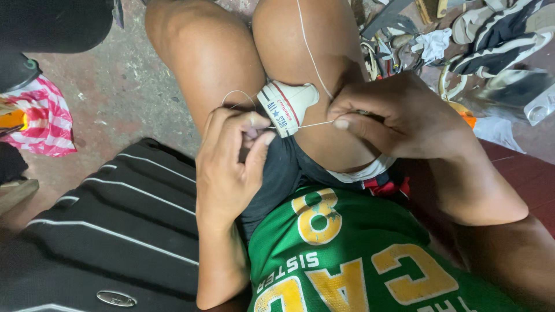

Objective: The person is sitting on the floor and sewing a white slip-on shoe using a needle and white thread. They repeatedly push the needle through the shoe's sole and upper, pulling the thread tight to secure the parts together.

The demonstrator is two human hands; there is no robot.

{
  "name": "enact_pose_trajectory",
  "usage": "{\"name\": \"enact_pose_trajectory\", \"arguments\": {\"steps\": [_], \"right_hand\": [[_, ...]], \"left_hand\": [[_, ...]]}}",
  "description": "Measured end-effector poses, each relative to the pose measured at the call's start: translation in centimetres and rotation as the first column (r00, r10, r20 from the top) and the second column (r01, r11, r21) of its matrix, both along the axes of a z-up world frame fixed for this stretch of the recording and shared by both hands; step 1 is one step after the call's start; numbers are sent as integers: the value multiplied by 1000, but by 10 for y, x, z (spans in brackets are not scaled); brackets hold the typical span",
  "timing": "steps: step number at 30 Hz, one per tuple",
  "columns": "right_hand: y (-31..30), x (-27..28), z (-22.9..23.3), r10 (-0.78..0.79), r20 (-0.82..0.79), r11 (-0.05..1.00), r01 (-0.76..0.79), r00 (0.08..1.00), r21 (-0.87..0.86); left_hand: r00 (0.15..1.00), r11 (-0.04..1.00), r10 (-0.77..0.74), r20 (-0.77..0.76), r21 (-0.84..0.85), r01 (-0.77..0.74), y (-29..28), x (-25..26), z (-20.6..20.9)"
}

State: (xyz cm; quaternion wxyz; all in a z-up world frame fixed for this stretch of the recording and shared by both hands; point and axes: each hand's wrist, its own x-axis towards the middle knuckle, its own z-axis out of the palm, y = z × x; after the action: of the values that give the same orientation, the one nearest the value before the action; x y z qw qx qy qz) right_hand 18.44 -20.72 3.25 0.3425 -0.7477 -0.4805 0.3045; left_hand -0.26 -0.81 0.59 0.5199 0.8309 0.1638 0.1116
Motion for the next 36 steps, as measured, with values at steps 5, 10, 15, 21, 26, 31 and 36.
{"name": "enact_pose_trajectory", "arguments": {"steps": [5,10,15,21,26,31,36], "right_hand": [[10,0,10,-9,-268,949,93,963,302],[22,-10,-10,177,-688,816,286,703,502],[12,-25,-29,116,-804,839,376,583,394],[13,-35,-34,-87,-640,886,353,764,301],[16,-34,-39,-177,-469,891,343,865,298],[15,-38,-44,-221,-530,877,404,819,259],[23,-31,-43,-76,-791,824,485,607,293]], "left_hand": [[999,966,-47,-13,252,49,2,11,5],[988,930,-154,-25,335,153,12,18,6],[974,910,-220,-60,346,227,22,23,7],[965,896,-259,-39,364,255,27,29,5],[967,891,-248,-51,379,249,27,29,1],[978,911,-207,-35,356,206,23,28,-1],[994,999,-44,-97,-17,43,33,22,10]]}}
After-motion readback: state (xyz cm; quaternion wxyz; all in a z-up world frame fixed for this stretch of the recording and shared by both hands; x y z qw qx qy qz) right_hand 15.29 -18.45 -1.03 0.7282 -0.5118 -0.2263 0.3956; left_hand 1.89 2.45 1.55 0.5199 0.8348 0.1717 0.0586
